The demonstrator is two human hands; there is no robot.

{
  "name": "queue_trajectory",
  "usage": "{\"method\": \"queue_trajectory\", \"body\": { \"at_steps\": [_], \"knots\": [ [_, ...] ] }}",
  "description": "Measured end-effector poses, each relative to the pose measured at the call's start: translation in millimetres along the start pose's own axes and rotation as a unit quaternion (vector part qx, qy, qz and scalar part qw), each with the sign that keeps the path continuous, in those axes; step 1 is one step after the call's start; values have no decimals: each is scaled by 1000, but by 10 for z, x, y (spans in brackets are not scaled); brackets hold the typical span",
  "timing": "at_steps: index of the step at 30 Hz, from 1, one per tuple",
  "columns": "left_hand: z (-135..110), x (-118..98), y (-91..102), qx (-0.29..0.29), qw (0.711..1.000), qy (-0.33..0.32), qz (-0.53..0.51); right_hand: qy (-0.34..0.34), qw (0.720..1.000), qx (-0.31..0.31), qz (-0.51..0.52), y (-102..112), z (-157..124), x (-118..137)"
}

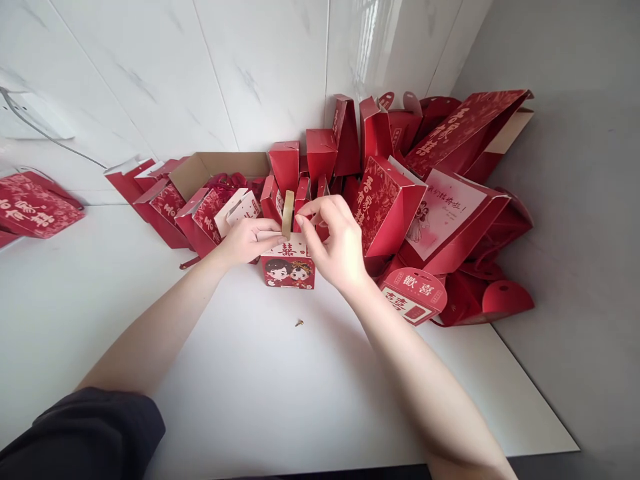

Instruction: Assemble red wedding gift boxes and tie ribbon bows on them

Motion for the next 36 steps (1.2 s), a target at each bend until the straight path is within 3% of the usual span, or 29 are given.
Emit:
{"method": "queue_trajectory", "body": {
  "at_steps": [1, 3, 6, 9, 15, 21, 24, 28, 32, 36],
  "knots": [
    [1, -11, -1, 1, 1000, -2, 6, -7, 998, 53, 19, -1, -17, 50],
    [1, -26, -5, 7, 1000, 1, 19, -11, 973, 221, 70, -117, -186, 116],
    [3, -20, -8, 18, 1000, 16, 18, -6, 897, 430, 102, -314, -692, 71],
    [3, 12, -15, 25, 999, 25, 11, -30, 881, 465, 83, -374, -1076, -130],
    [-9, 72, -17, 26, 999, 34, 27, -12, 897, 435, 73, -345, -1306, -294],
    [-11, 61, -63, 18, 1000, 6, 23, 90, 898, 430, 19, -371, -1402, -261],
    [-9, 81, -103, 22, 1000, 4, 21, 102, 899, 425, -11, -377, -1448, -256],
    [-8, 77, -123, 33, 999, 0, 25, 24, 926, 374, 36, -349, -1299, -264],
    [-14, 48, -123, 40, 999, 0, 16, -95, 956, 255, 110, -326, -818, -330],
    [-16, 38, -118, 26, 999, -2, 24, -171, 958, 151, 177, -365, -354, -417]
  ]
}}
Point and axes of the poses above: each hand's wrist, its own z-axis towards the middle knuckle, its own y-axis out of the back of the hand, x = y × z, the point moved 6 cm from there along z, towards the middle knuckle, and after that the axes turned 2 degrees about z, right-handed, at the moved point
